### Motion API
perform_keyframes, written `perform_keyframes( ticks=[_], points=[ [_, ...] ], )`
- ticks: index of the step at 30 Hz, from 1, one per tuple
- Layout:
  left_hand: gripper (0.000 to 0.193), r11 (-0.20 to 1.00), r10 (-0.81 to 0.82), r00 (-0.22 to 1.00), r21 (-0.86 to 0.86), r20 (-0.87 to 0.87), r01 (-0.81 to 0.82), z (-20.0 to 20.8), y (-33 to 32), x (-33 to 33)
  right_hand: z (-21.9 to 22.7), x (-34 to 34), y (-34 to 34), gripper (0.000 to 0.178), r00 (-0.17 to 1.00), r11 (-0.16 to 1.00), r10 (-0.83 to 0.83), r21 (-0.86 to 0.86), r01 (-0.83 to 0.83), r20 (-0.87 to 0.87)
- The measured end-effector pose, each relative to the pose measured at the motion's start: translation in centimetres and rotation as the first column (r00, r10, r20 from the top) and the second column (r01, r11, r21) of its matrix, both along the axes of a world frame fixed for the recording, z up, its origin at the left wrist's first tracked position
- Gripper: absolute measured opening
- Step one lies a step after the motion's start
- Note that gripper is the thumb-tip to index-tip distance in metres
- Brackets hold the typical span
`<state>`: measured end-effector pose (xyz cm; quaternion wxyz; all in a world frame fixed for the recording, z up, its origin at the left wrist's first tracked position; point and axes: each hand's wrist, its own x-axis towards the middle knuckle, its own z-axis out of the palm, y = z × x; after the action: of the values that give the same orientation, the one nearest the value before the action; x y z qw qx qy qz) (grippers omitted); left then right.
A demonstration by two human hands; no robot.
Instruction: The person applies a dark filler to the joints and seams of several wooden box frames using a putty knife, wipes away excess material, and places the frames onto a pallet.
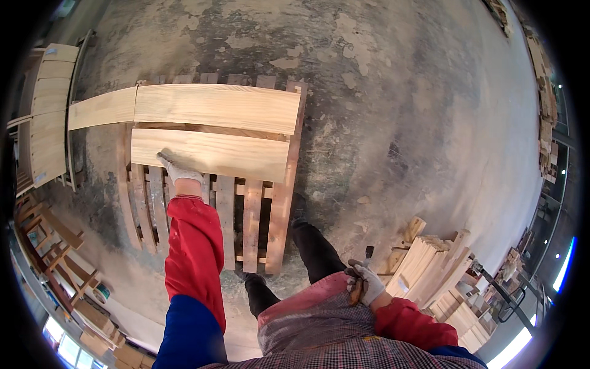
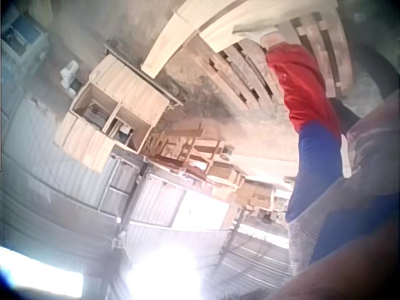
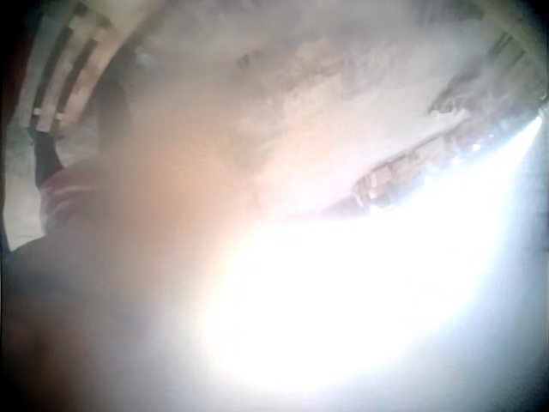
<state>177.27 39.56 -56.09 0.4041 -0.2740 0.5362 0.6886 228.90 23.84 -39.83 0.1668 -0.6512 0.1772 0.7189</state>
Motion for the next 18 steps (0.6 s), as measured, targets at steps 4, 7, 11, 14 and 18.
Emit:
perform_keyframes(
  ticks=[4, 7, 11, 14, 18],
  points=[
    [0.084, 0.999, 0.038, 0.999, 0.026, -0.006, -0.038, -0.3, 0.2, 0.4, -0.5, 0.2, -0.5, 0.03, 1.0, 1.0, -0.013, -0.009, 0.013, -0.007],
    [0.085, 0.999, 0.043, 0.999, 0.022, -0.026, -0.043, 0.7, 0.8, 1.2, -0.6, 0.3, -0.6, 0.03, 1.0, 1.0, -0.013, -0.008, 0.013, -0.012],
    [0.085, 0.998, 0.055, 0.999, -0.01, 0.0, -0.055, 1.3, 1.0, 1.6, -0.4, 0.0, -0.5, 0.031, 1.0, 1.0, -0.011, -0.009, 0.011, -0.014],
    [0.085, 0.99, 0.107, 0.993, 0.092, 0.041, -0.111, 0.5, 0.7, 1.5, -0.5, -0.1, -0.1, 0.032, 1.0, 1.0, 0.011, -0.004, -0.011, -0.024],
    [0.087, 0.993, 0.013, 1.0, 0.118, 0.009, -0.014, 1.2, 1.2, 1.7, -0.5, -0.5, 0.3, 0.032, 1.0, 1.0, 0.011, -0.015, -0.012, -0.003]
  ],
)
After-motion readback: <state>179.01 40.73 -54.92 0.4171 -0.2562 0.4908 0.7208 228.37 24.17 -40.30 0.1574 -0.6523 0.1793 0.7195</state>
